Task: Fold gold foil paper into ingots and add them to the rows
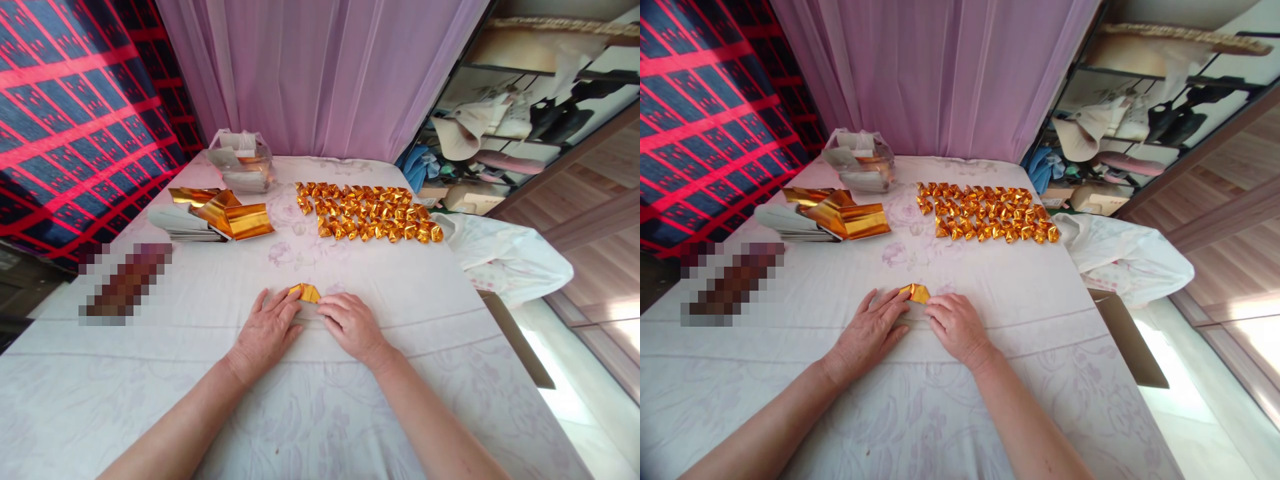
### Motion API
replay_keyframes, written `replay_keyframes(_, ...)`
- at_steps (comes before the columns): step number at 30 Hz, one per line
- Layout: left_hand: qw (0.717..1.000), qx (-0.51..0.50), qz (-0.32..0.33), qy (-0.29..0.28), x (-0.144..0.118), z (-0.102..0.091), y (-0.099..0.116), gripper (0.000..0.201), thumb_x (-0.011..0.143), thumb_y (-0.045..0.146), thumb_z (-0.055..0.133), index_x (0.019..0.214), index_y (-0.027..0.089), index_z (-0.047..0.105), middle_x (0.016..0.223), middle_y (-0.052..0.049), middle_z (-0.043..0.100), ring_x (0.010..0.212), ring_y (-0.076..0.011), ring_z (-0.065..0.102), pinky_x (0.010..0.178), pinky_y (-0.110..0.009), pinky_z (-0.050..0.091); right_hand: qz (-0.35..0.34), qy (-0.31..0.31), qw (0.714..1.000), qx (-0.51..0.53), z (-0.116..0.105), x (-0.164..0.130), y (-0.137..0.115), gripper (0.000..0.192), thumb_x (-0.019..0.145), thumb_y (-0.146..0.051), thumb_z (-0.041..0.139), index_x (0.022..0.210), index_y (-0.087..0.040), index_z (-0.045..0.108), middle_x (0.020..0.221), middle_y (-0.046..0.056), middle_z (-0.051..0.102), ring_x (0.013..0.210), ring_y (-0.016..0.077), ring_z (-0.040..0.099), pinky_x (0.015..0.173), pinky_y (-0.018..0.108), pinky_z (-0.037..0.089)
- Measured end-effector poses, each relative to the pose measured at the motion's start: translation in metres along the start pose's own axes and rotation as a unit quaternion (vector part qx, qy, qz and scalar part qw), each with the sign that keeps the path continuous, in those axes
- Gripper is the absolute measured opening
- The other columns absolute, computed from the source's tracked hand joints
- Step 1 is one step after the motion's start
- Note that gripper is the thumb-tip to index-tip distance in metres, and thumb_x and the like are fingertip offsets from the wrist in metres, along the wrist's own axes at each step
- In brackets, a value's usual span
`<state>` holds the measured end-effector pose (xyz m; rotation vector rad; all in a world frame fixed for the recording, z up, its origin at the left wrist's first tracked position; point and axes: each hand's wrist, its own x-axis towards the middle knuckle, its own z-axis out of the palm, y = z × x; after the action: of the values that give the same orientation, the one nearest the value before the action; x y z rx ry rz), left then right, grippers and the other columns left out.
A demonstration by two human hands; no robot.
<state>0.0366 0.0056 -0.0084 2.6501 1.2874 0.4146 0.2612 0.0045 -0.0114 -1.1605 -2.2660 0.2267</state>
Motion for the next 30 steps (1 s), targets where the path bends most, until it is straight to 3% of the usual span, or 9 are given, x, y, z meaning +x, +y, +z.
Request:
replay_keyframes(4,0.999,0.046,0.009,0.016,-0.003,0.0,0.006,0.026,0.095,0.027,0.05,0.118,0.019,0.058,0.146,-0.014,0.051,0.137,-0.0313,0.045,0.114,-0.061,0.029,-0.016,-0.005,1.0,0.001,-0.003,0.002,0.0,0.015,0.092,-0.015,0.058,0.092,-0.023,0.072,0.101,0.002,0.074,0.093,0.0195,0.065,0.082,0.036,0.051)
replay_keyframes(11,0.993,0.104,0.016,0.052,-0.011,0.006,0.021,0.036,0.096,0.032,0.048,0.125,0.013,0.058,0.15,-0.018,0.045,0.137,-0.0319,0.046,0.111,-0.05,0.039,-0.003,0.003,1.0,0.022,0.001,0.002,0.003,0.014,0.093,-0.019,0.06,0.093,-0.024,0.072,0.099,0.002,0.075,0.092,0.0185,0.064,0.083,0.035,0.05)
replay_keyframes(21,0.995,0.073,0.023,0.058,-0.018,0.014,0.021,0.045,0.097,0.04,0.049,0.134,0.016,0.055,0.145,-0.013,0.053,0.137,-0.0311,0.045,0.113,-0.051,0.037,0.018,0.001,0.999,0.051,0.003,0.002,0.006,0.018,0.093,-0.015,0.055,0.099,-0.023,0.07,0.098,0.005,0.073,0.093,0.0203,0.064,0.084,0.038,0.051)
replay_keyframes(30,0.994,0.086,0.038,0.059,-0.019,0.011,0.022,0.052,0.096,0.038,0.052,0.143,0.019,0.045,0.148,-0.014,0.048,0.138,-0.0338,0.042,0.111,-0.056,0.035,0.049,0.02,0.997,0.056,0.004,0.003,0.008,0.016,0.091,-0.014,0.056,0.098,-0.021,0.068,0.098,0.006,0.071,0.094,0.021,0.063,0.085,0.038,0.052)
